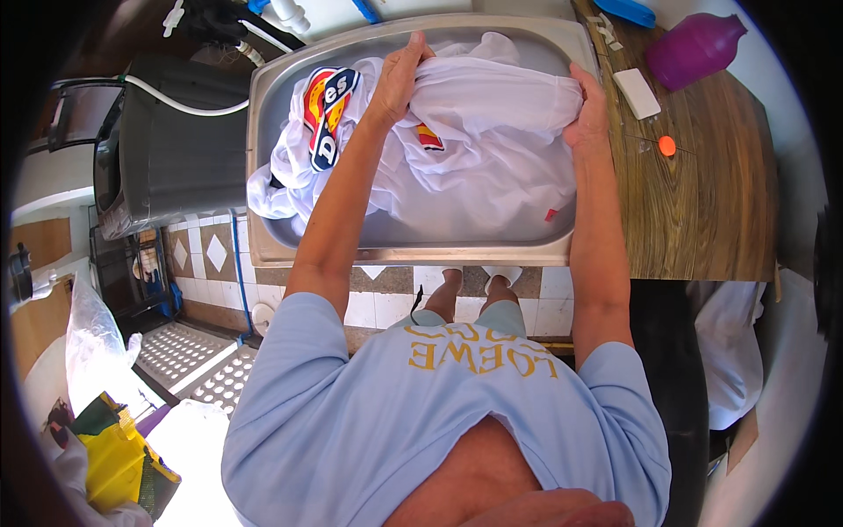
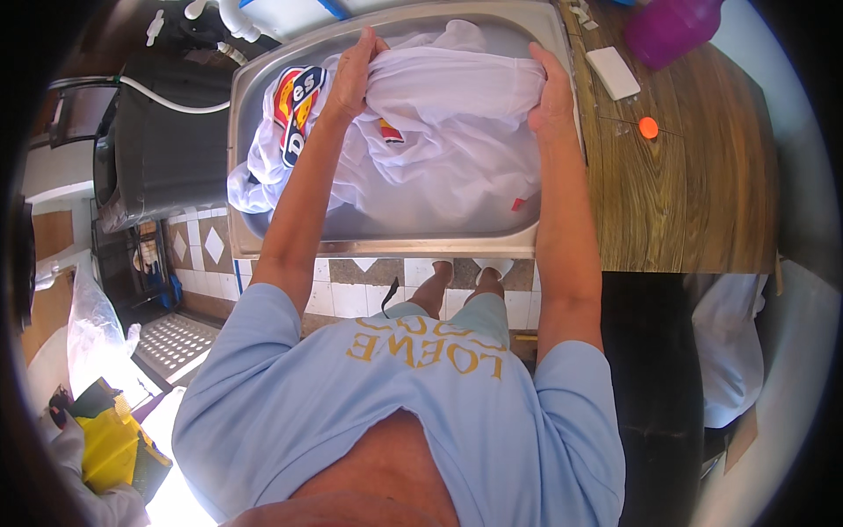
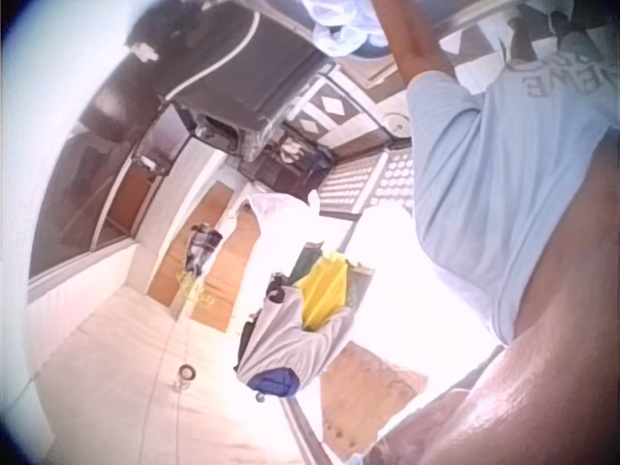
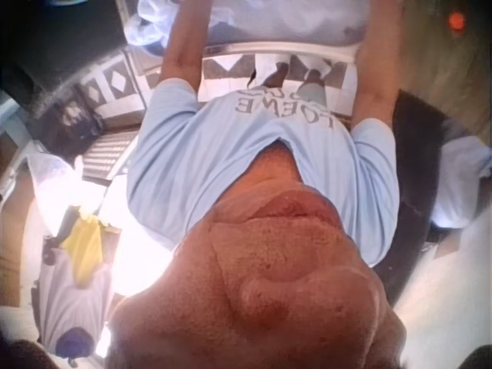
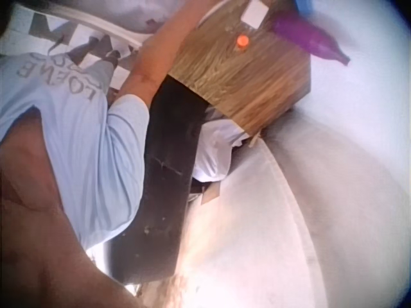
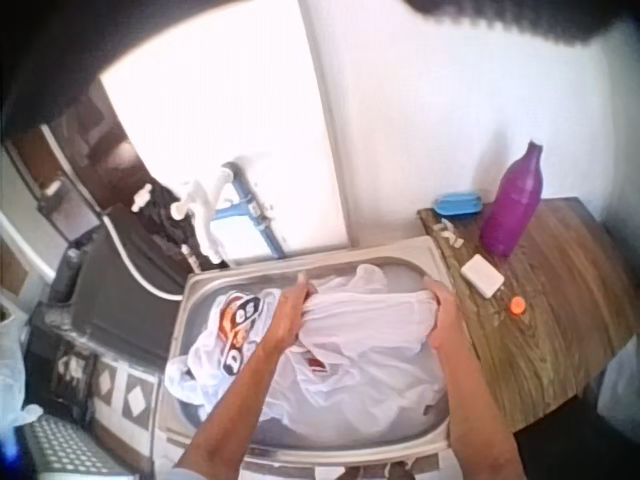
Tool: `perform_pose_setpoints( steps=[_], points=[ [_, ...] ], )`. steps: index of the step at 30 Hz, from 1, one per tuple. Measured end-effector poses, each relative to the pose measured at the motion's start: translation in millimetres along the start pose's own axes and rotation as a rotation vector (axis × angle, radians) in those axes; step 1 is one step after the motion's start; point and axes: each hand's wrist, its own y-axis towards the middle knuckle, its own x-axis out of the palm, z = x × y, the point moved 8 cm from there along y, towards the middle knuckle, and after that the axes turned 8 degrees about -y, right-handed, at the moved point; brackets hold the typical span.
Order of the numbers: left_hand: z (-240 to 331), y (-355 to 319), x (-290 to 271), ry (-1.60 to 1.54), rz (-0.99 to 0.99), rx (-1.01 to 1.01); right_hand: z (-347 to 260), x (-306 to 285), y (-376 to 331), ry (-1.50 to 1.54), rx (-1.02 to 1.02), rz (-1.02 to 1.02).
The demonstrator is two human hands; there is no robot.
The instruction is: The person hand washes white t-shirts in a basin of soapy water by scrubbing them together and then transfers the shirts into a top-loading washing machine.
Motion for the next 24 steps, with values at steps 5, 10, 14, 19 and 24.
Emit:
perform_pose_setpoints(
  steps=[5,10,14,19,24],
  points=[
    [-3,2,7,0.537,-0.086,0.242,15,-6,25,-0.96,-0.278,-0.025],
    [-29,1,34,1.29,-0.098,0.142,31,13,27,-1.791,-0.351,0.032],
    [-46,4,41,1.401,-0.051,0.155,51,-6,50,-1.985,-0.46,0.146],
    [-53,9,19,1.35,-0.141,0.184,23,23,34,-1.105,-0.358,-0.268],
    [24,-11,69,1.098,-0.283,0.61,-36,94,-21,-0.939,-0.297,-0.713]
  ],
)
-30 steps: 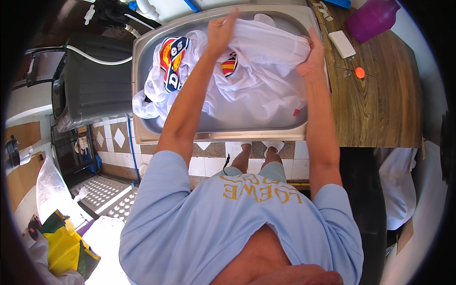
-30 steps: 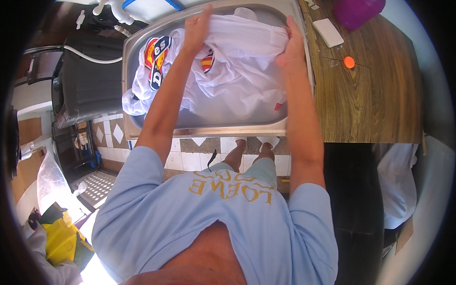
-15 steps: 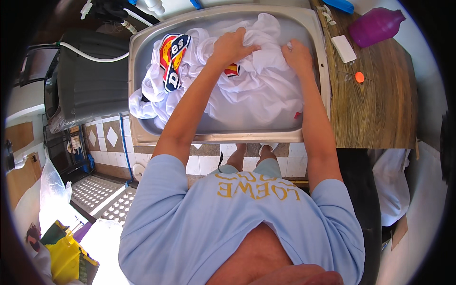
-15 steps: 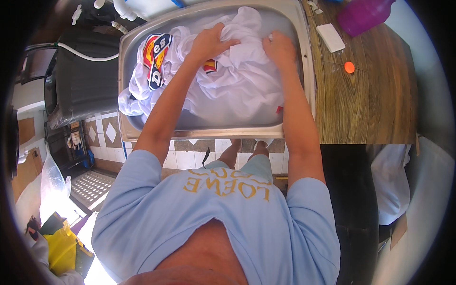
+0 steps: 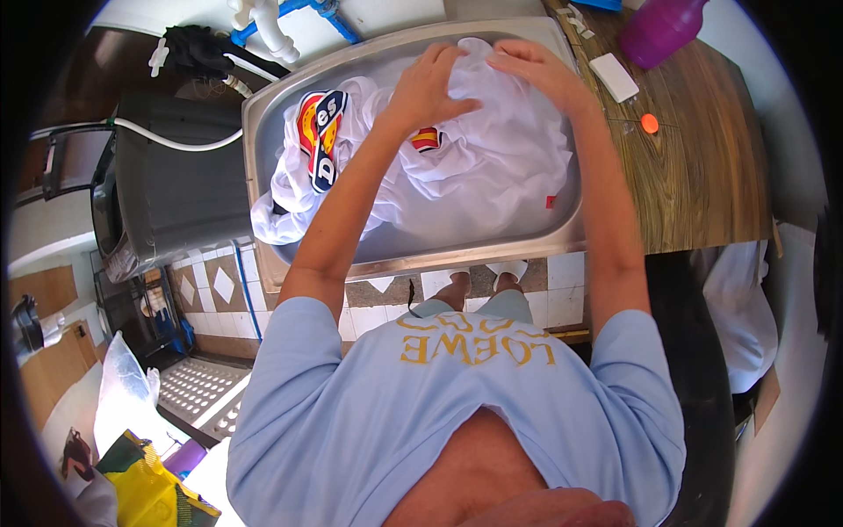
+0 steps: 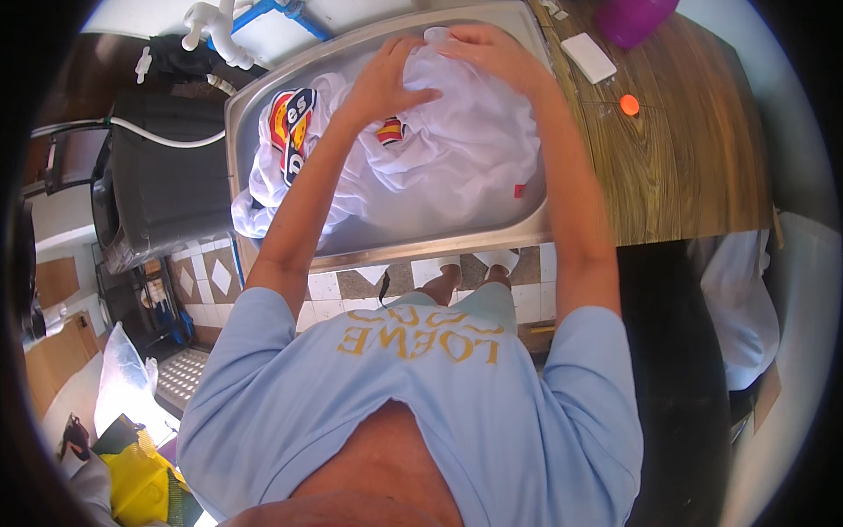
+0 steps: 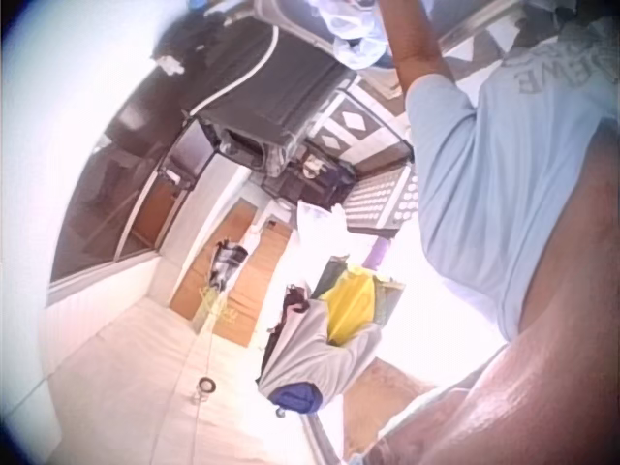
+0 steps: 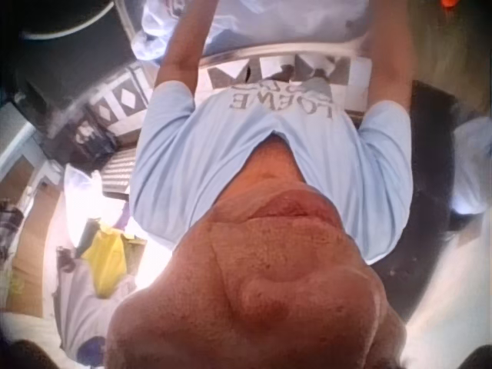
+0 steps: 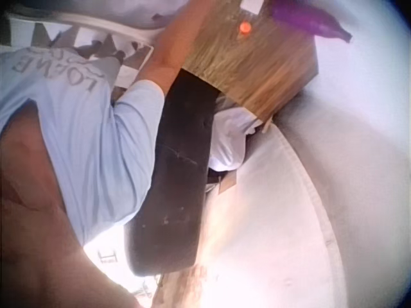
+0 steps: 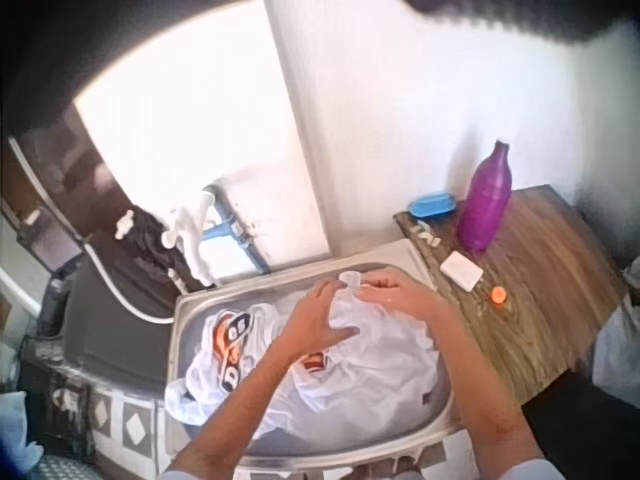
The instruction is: The person hand washes white t-shirts in a basin of soapy water by scrubbing them together and then transfers the shirts into a top-loading washing machine.
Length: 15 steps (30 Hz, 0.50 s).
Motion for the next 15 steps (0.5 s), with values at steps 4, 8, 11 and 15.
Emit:
perform_pose_setpoints(
  steps=[4,8,11,15],
  points=[
    [-1,19,3,-0.577,-0.31,-0.351,-41,-16,26,-0.388,-0.148,0.066],
    [-25,-9,-18,-0.947,-0.201,-0.599,-34,-18,-19,-0.537,-0.121,0.369],
    [-46,-40,-33,-1.107,-0.068,-0.71,27,9,-61,-0.69,0.137,0.221],
    [-40,-60,-40,-1.299,0.044,-0.789,60,36,-82,-0.728,0.084,0.383]
  ],
)
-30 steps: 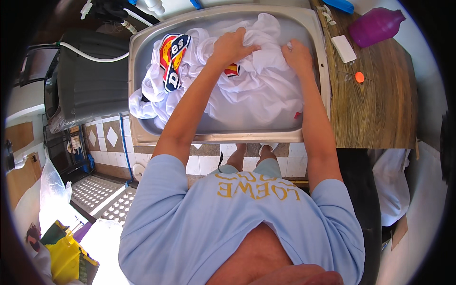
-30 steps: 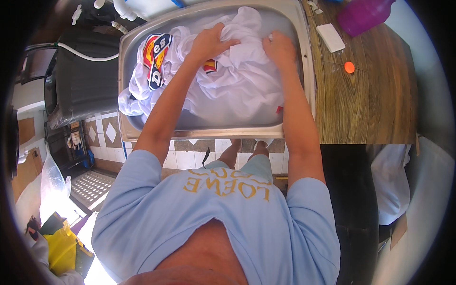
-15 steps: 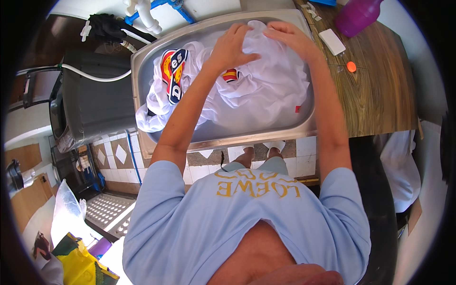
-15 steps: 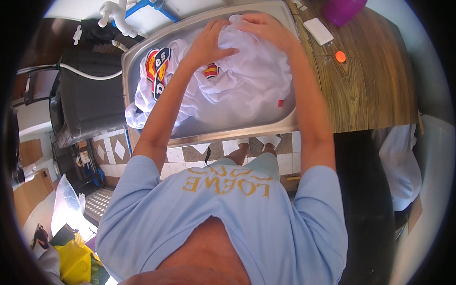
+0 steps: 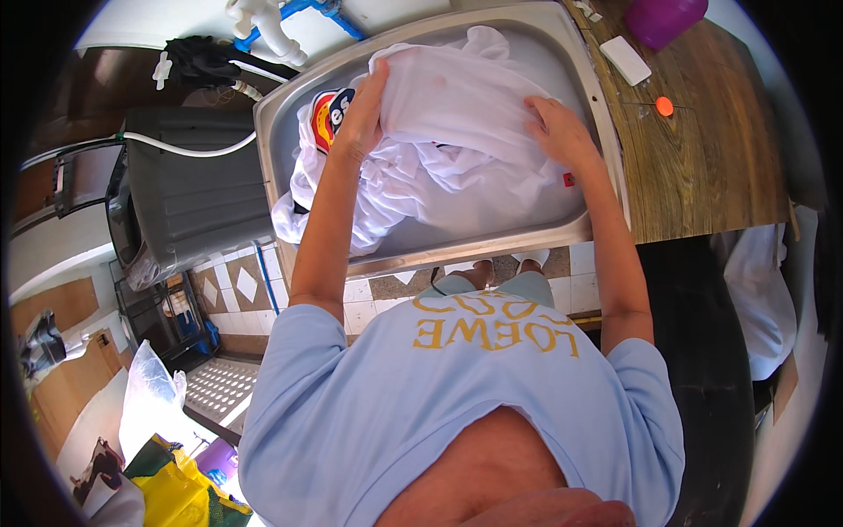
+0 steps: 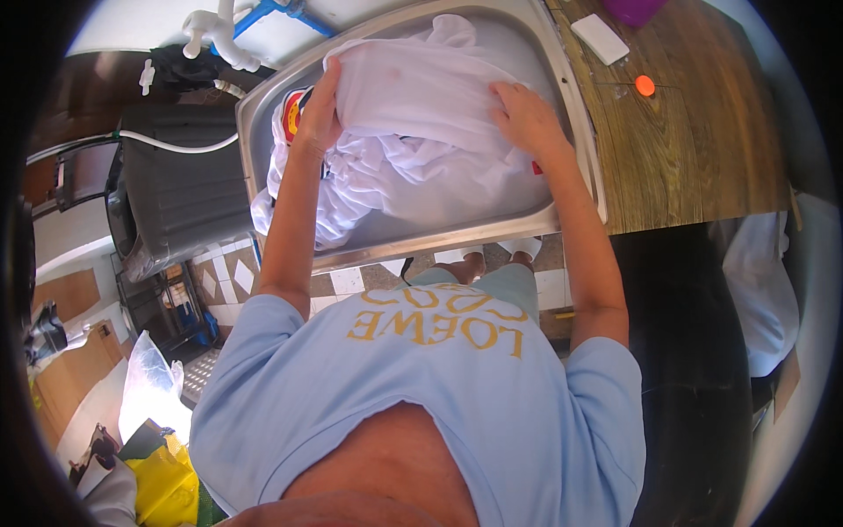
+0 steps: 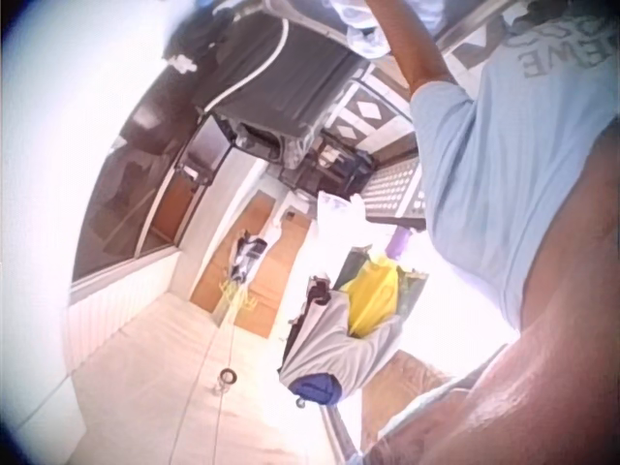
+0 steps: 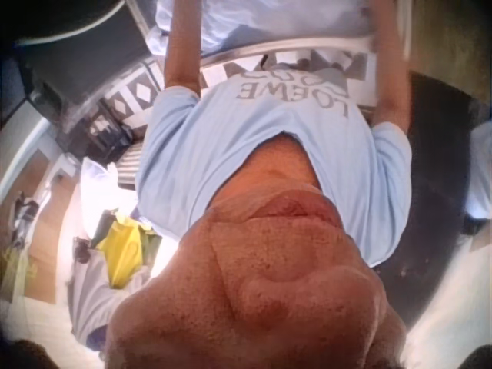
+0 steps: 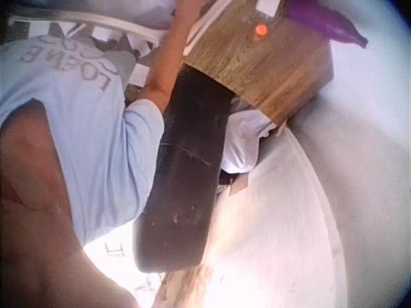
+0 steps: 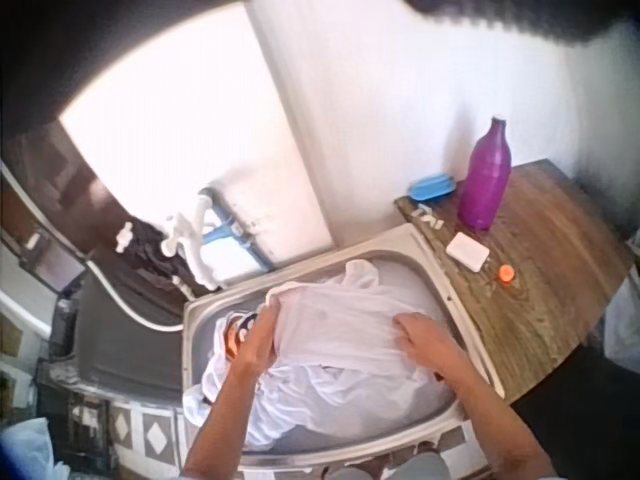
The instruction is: The person hand washes white t-shirts in a basin of soapy water by scrubbing them together and then transfers the shirts into a top-loading washing machine.
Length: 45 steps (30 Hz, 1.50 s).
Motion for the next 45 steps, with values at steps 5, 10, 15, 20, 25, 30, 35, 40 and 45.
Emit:
perform_pose_setpoints(
  steps=[5,10,15,20,25,30,35,40,45],
  points=[
    [0,-8,-14,-0.075,0.014,0.071,18,-21,3,0.269,0.124,-0.135],
    [9,-19,-15,-0.127,0.04,0.168,6,-88,8,0.781,0.193,0.024],
    [-1,-28,-30,-0.055,0.118,0.228,12,-62,-16,0.371,0.212,-0.064],
    [-22,-51,-69,-0.151,0.276,0.304,28,-31,-32,0.238,0.219,-0.163],
    [-26,-73,-61,-0.182,0.346,0.382,25,-12,-5,0.203,0.317,-0.232],
    [14,-93,-25,-0.104,0.369,0.547,27,-11,27,0.401,0.142,-0.295],
    [19,-129,-59,-0.161,0.52,0.666,-4,-101,54,0.813,-0.087,0.009],
    [-29,-134,-86,-0.388,0.561,0.601,21,-48,27,0.442,-0.053,-0.24],
    [-71,-135,-102,-0.508,0.534,0.544,25,-37,18,0.232,-0.063,-0.087]
  ],
)
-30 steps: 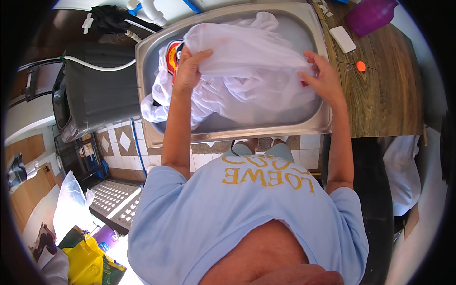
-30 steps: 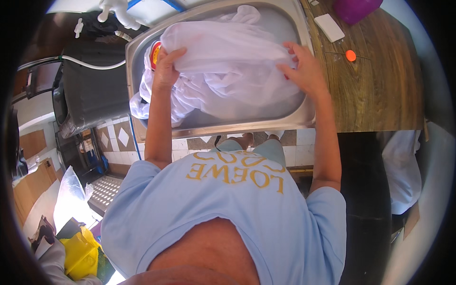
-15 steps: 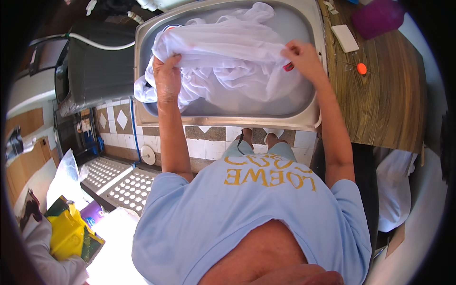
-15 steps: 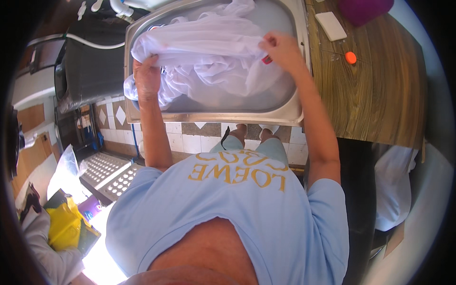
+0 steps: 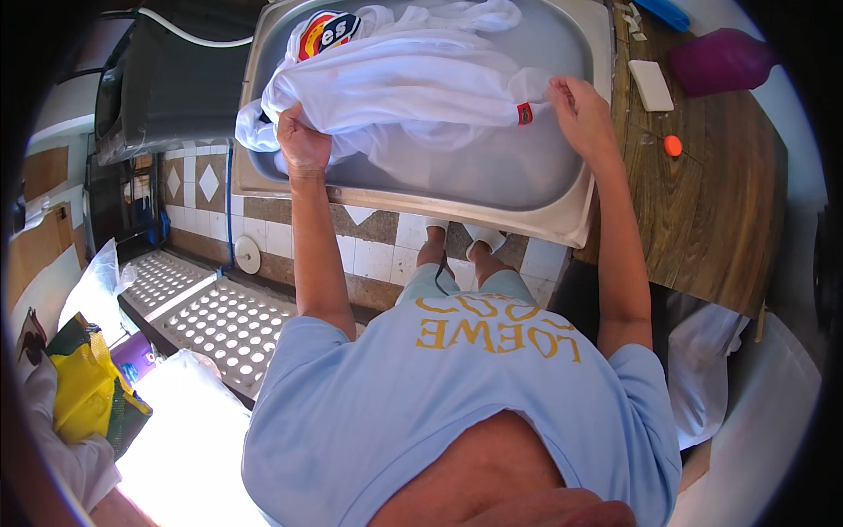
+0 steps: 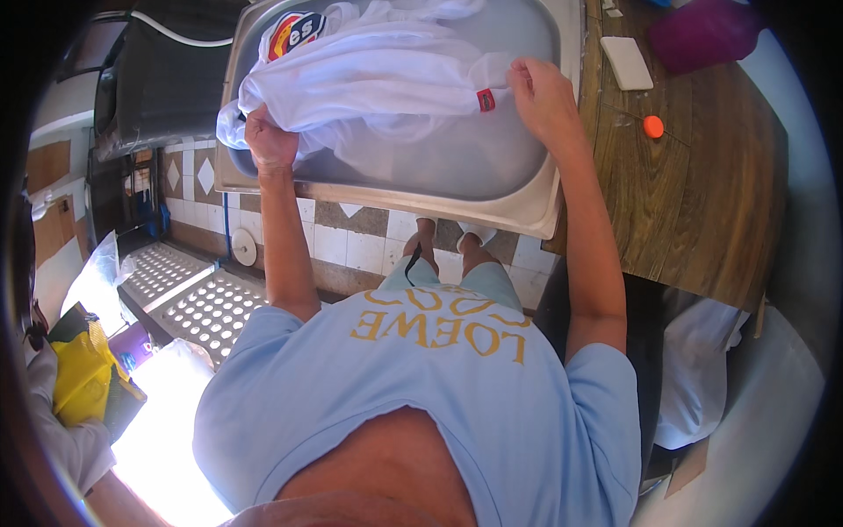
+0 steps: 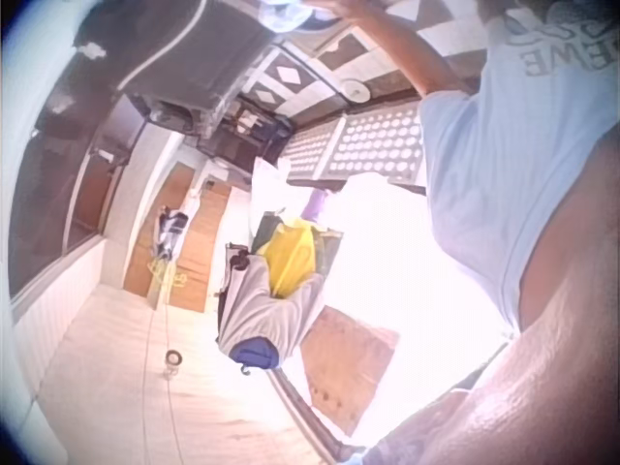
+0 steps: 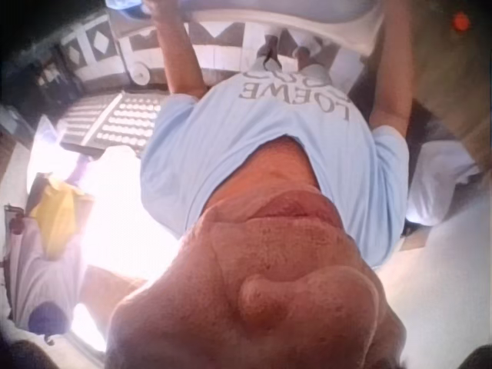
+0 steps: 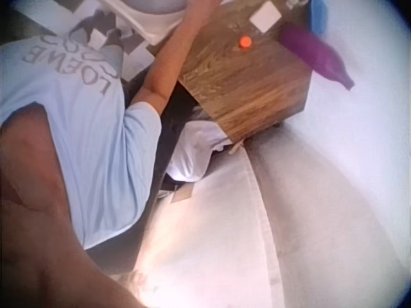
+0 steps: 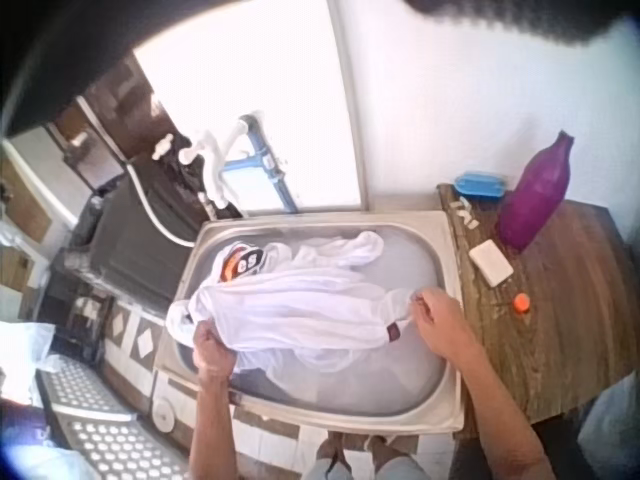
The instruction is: The person hand washes white t-shirts in a basin of soapy water by scrubbing them together and then transfers the shirts into a top-loading washing machine.
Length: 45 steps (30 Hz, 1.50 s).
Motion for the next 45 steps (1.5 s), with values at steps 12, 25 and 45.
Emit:
perform_pose_setpoints(
  steps=[12,25,45],
  points=[
    [6,-11,20,-0.021,-0.049,0.124,23,20,29,0.671,0.164,0.01],
    [8,-8,21,-0.061,-0.032,0.142,-9,-10,64,1.141,0.233,0.084],
    [4,-4,34,0.092,-0.057,0.097,-58,50,41,2.098,0.259,-0.896]
  ],
)
